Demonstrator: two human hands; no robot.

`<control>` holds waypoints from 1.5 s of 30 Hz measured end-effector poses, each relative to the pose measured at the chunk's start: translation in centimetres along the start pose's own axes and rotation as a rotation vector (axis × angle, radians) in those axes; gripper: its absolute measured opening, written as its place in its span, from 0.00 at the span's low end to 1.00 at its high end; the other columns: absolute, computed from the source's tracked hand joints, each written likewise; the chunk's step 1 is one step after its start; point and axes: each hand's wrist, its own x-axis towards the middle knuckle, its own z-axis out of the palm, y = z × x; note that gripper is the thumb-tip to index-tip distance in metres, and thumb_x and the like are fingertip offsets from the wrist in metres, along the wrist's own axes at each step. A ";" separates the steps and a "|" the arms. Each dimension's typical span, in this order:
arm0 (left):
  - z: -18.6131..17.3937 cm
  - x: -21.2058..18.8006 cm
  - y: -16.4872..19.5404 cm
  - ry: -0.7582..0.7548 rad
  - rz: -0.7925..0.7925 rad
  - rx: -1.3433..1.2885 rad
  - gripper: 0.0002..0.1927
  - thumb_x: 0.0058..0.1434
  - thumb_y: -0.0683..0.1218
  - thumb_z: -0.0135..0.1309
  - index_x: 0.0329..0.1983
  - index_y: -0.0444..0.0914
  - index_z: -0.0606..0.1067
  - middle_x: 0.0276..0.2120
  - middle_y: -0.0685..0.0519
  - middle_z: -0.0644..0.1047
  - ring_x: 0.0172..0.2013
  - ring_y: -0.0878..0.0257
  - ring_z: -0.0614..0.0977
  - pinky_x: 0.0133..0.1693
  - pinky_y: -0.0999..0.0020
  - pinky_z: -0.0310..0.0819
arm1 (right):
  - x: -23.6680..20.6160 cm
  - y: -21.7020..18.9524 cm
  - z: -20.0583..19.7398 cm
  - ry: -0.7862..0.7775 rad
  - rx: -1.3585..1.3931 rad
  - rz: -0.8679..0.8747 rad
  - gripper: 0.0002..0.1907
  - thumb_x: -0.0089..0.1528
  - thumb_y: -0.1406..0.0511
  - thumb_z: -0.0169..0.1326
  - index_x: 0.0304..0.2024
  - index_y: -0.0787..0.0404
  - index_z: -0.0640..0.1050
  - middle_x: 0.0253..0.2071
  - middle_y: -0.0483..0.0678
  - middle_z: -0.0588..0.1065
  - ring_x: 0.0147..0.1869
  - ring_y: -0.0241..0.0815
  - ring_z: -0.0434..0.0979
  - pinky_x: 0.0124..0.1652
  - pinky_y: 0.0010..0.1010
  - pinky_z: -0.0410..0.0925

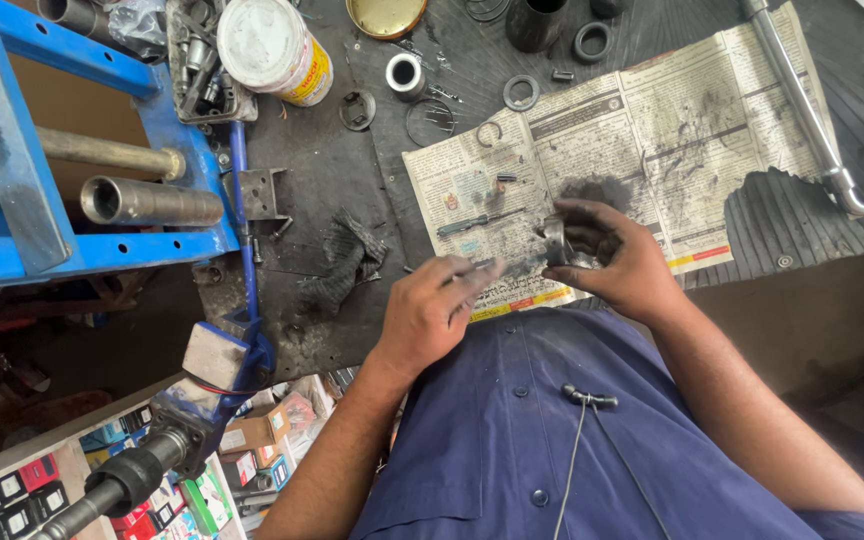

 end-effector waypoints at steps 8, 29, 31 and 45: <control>-0.1 -0.2 -0.2 0.041 -0.018 -0.014 0.21 0.60 0.38 0.64 0.55 0.48 0.80 0.40 0.56 0.78 0.37 0.63 0.83 0.36 0.68 0.79 | -0.4 -1.5 0.0 0.004 -0.195 -0.103 0.33 0.51 0.72 0.69 0.59 0.60 0.75 0.57 0.46 0.74 0.54 0.38 0.79 0.54 0.30 0.74; -0.4 0.0 0.3 -0.030 0.043 0.052 0.25 0.55 0.37 0.63 0.56 0.49 0.81 0.39 0.55 0.78 0.38 0.61 0.81 0.36 0.67 0.78 | -0.2 -1.0 0.0 0.006 -0.082 -0.129 0.32 0.53 0.73 0.67 0.60 0.62 0.74 0.58 0.46 0.74 0.59 0.35 0.79 0.59 0.28 0.73; -0.2 0.0 0.4 -0.009 0.035 0.057 0.25 0.55 0.36 0.63 0.56 0.48 0.81 0.39 0.55 0.78 0.38 0.61 0.81 0.37 0.66 0.79 | -0.3 -1.4 -0.1 0.013 -0.122 -0.163 0.32 0.52 0.73 0.68 0.59 0.62 0.75 0.59 0.46 0.74 0.60 0.35 0.78 0.59 0.28 0.72; -0.2 0.5 0.2 0.058 -0.048 -0.022 0.22 0.60 0.38 0.63 0.57 0.46 0.79 0.40 0.54 0.79 0.38 0.59 0.83 0.37 0.64 0.79 | -0.4 -0.6 -0.3 0.011 -0.220 -0.239 0.31 0.51 0.74 0.69 0.57 0.59 0.77 0.58 0.46 0.72 0.62 0.38 0.76 0.61 0.29 0.71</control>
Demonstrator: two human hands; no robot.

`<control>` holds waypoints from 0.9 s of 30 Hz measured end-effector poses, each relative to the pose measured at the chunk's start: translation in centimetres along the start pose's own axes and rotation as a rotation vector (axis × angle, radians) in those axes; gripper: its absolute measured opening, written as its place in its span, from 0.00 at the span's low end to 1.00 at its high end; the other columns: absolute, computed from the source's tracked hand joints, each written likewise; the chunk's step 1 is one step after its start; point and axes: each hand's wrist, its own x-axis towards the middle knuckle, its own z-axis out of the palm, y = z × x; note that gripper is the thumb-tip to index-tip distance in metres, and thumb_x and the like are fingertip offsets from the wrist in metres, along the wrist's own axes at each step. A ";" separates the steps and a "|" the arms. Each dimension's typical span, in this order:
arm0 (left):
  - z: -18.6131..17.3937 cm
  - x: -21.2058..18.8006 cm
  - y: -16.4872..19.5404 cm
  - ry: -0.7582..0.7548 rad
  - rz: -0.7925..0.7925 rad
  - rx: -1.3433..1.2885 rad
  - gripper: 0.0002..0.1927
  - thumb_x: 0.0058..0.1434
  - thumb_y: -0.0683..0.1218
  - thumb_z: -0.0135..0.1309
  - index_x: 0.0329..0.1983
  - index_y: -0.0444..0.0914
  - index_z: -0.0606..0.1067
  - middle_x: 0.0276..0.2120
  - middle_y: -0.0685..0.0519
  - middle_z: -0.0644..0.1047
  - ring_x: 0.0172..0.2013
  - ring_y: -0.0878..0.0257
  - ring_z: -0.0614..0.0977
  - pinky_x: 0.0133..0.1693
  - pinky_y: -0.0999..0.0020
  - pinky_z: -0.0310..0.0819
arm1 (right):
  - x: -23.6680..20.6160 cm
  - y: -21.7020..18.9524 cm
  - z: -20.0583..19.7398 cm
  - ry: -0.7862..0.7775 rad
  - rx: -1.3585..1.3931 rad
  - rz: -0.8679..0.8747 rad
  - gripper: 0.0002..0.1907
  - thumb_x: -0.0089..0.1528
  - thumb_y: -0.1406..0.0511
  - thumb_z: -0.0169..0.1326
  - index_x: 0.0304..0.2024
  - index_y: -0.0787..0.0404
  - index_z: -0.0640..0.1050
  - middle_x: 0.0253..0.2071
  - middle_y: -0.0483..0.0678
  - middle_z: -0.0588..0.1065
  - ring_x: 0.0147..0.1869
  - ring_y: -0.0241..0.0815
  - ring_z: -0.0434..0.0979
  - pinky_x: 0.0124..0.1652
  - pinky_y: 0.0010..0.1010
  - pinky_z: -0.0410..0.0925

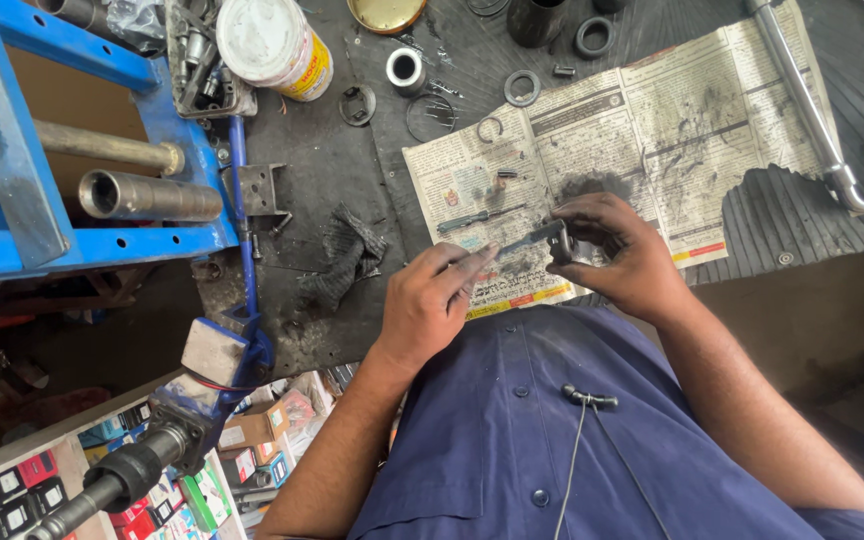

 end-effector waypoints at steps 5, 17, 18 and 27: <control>-0.8 0.4 -0.1 -0.032 0.037 -0.001 0.23 0.58 0.36 0.62 0.56 0.46 0.80 0.39 0.54 0.78 0.36 0.59 0.82 0.35 0.65 0.79 | 0.0 0.3 0.2 -0.005 0.084 -0.050 0.30 0.52 0.74 0.68 0.56 0.60 0.74 0.59 0.46 0.71 0.64 0.37 0.75 0.62 0.30 0.71; -0.7 0.1 -0.4 -0.087 0.063 0.018 0.25 0.54 0.35 0.61 0.55 0.47 0.81 0.40 0.56 0.79 0.38 0.61 0.83 0.37 0.66 0.80 | 0.2 1.5 -0.1 -0.026 0.153 0.008 0.28 0.54 0.75 0.66 0.55 0.59 0.74 0.65 0.48 0.70 0.61 0.38 0.76 0.54 0.30 0.75; -0.7 0.1 -0.4 -0.093 0.071 0.009 0.26 0.54 0.35 0.61 0.56 0.47 0.81 0.40 0.56 0.79 0.38 0.61 0.84 0.38 0.66 0.81 | 0.2 1.7 -0.1 -0.028 0.137 -0.030 0.25 0.56 0.75 0.66 0.54 0.60 0.75 0.66 0.50 0.70 0.63 0.40 0.76 0.55 0.31 0.74; -1.1 0.3 -0.4 -0.104 0.140 0.047 0.27 0.51 0.36 0.62 0.56 0.48 0.82 0.39 0.54 0.79 0.37 0.58 0.83 0.37 0.65 0.80 | 0.1 1.1 0.3 -0.041 0.393 0.058 0.40 0.52 0.72 0.67 0.64 0.54 0.65 0.61 0.49 0.71 0.61 0.38 0.77 0.58 0.33 0.75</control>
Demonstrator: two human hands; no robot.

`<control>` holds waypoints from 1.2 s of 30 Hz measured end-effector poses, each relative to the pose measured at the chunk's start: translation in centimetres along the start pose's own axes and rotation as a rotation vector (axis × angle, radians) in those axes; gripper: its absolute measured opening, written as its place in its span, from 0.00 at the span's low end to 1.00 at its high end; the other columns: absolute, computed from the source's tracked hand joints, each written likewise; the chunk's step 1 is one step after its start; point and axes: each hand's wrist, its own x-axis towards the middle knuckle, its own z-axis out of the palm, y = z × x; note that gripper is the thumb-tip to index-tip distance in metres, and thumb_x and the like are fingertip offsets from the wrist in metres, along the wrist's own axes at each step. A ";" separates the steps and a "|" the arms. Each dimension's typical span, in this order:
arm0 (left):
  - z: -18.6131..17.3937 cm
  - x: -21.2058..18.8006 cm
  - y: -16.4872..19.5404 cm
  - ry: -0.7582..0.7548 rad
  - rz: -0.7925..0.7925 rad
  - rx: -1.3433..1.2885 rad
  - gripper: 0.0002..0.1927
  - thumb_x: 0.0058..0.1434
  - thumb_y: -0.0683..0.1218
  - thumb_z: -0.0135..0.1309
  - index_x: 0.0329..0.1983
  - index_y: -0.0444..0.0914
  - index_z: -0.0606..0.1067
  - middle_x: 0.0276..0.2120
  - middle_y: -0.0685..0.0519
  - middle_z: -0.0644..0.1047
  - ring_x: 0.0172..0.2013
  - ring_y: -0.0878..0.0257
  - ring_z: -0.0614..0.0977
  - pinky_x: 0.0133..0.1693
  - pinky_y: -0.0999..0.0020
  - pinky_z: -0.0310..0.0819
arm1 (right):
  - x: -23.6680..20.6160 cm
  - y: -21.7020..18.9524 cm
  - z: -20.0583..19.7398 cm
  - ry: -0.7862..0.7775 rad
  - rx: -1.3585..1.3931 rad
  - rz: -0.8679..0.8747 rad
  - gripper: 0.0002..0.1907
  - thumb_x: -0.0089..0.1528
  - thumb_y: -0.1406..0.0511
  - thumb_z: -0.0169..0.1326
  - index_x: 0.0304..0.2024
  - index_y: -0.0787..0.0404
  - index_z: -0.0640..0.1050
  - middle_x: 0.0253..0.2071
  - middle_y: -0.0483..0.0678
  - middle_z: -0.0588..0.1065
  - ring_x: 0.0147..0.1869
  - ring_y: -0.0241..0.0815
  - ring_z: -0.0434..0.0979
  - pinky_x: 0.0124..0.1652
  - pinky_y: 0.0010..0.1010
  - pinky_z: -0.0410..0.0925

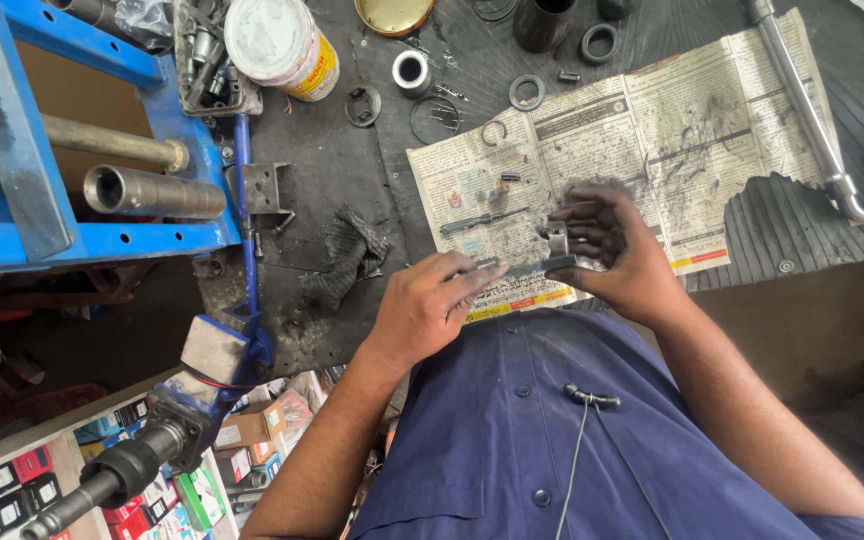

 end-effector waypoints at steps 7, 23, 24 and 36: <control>-0.1 0.3 -0.1 0.007 -0.071 -0.045 0.23 0.57 0.38 0.64 0.55 0.49 0.80 0.40 0.56 0.79 0.38 0.59 0.84 0.37 0.65 0.79 | 0.0 -1.2 0.3 0.015 -0.341 -0.073 0.30 0.52 0.73 0.69 0.55 0.61 0.74 0.60 0.47 0.72 0.63 0.38 0.76 0.60 0.30 0.72; 0.2 0.2 -0.8 -0.011 -0.097 -0.044 0.27 0.57 0.36 0.61 0.59 0.50 0.79 0.39 0.56 0.79 0.36 0.60 0.82 0.35 0.65 0.79 | -0.2 0.4 -0.6 0.002 -0.180 0.043 0.33 0.51 0.74 0.68 0.57 0.61 0.72 0.56 0.46 0.75 0.61 0.36 0.77 0.61 0.31 0.72; 0.2 0.1 -0.7 -0.015 -0.109 -0.049 0.27 0.58 0.36 0.61 0.60 0.50 0.79 0.39 0.56 0.79 0.35 0.60 0.82 0.35 0.65 0.79 | -0.3 0.5 -0.8 0.001 -0.137 0.045 0.33 0.51 0.74 0.67 0.58 0.61 0.71 0.56 0.46 0.74 0.62 0.36 0.77 0.62 0.32 0.72; 1.3 -0.1 -3.6 0.295 -0.448 0.079 0.24 0.67 0.40 0.57 0.66 0.45 0.72 0.50 0.47 0.79 0.46 0.49 0.83 0.47 0.58 0.78 | -1.5 3.2 -3.9 -0.117 0.353 0.032 0.40 0.52 0.66 0.73 0.64 0.64 0.70 0.59 0.52 0.75 0.64 0.46 0.75 0.62 0.39 0.68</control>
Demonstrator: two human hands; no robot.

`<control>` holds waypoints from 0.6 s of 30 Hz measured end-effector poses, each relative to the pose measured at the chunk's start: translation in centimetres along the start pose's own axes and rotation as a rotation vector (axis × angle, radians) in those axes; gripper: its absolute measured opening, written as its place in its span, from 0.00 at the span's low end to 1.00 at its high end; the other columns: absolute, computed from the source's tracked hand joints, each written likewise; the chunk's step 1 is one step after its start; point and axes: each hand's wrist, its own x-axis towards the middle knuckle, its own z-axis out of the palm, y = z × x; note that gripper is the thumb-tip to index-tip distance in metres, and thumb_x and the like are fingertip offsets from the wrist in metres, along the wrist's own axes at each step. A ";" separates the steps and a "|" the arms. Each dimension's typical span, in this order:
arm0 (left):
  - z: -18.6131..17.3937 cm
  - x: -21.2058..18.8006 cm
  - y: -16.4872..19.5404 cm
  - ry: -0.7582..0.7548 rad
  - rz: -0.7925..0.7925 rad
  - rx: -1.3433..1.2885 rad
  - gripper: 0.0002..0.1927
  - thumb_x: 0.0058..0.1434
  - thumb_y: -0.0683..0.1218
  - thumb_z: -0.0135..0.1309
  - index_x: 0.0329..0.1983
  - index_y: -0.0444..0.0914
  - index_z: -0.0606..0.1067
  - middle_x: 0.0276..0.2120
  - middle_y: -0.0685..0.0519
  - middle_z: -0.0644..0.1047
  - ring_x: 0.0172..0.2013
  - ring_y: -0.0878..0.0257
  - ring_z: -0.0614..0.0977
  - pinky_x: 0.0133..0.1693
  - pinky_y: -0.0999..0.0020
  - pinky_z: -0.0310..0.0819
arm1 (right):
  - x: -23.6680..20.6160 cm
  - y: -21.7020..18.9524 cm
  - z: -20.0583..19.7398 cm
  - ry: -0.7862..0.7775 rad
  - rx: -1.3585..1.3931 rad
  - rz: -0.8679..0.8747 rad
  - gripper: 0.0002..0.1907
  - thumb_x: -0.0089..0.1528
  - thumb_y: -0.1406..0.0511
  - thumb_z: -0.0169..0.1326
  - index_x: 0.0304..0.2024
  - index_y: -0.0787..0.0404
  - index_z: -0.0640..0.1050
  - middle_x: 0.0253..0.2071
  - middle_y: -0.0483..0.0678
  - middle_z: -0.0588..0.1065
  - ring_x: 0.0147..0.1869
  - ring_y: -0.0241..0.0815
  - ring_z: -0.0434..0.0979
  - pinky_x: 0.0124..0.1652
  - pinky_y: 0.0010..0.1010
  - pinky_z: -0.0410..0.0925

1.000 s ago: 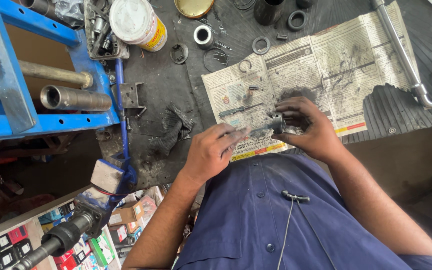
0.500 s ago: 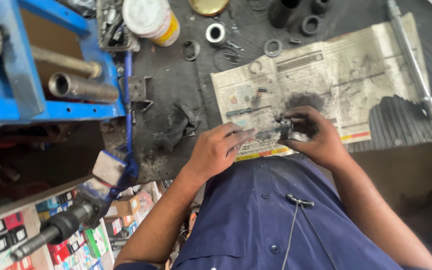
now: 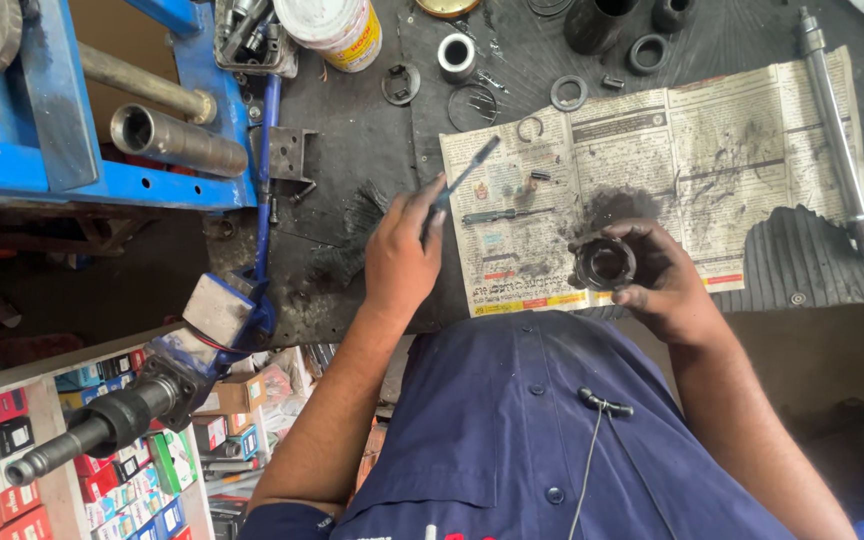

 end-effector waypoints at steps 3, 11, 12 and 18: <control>-0.1 -0.6 -1.0 -0.007 0.147 -0.023 0.29 0.62 0.43 0.60 0.67 0.41 0.69 0.54 0.44 0.78 0.53 0.44 0.80 0.56 0.52 0.72 | -0.5 0.2 -0.3 -0.037 0.129 0.021 0.42 0.52 0.62 0.75 0.64 0.63 0.69 0.58 0.55 0.75 0.62 0.49 0.76 0.61 0.43 0.69; -4.1 -2.2 -4.6 -0.046 -0.085 0.137 0.14 0.65 0.45 0.61 0.54 0.43 0.79 0.52 0.51 0.80 0.51 0.53 0.80 0.56 0.56 0.71 | -0.8 -0.2 0.1 -0.057 0.171 0.000 0.40 0.54 0.63 0.74 0.65 0.62 0.70 0.60 0.59 0.75 0.62 0.53 0.76 0.60 0.49 0.71; -4.5 -2.5 -4.8 -0.031 -0.084 0.210 0.12 0.64 0.45 0.62 0.51 0.43 0.80 0.51 0.52 0.81 0.52 0.51 0.80 0.54 0.54 0.70 | -0.8 -0.3 0.2 -0.057 0.166 0.003 0.40 0.54 0.63 0.74 0.65 0.61 0.70 0.61 0.60 0.75 0.63 0.53 0.76 0.60 0.50 0.71; -5.3 -3.7 -4.8 -0.008 -0.186 0.366 0.14 0.54 0.48 0.65 0.43 0.41 0.81 0.42 0.50 0.80 0.45 0.47 0.79 0.46 0.52 0.69 | -0.7 0.0 0.8 -0.124 0.184 -0.010 0.39 0.55 0.62 0.73 0.66 0.59 0.70 0.61 0.64 0.74 0.60 0.58 0.78 0.58 0.53 0.71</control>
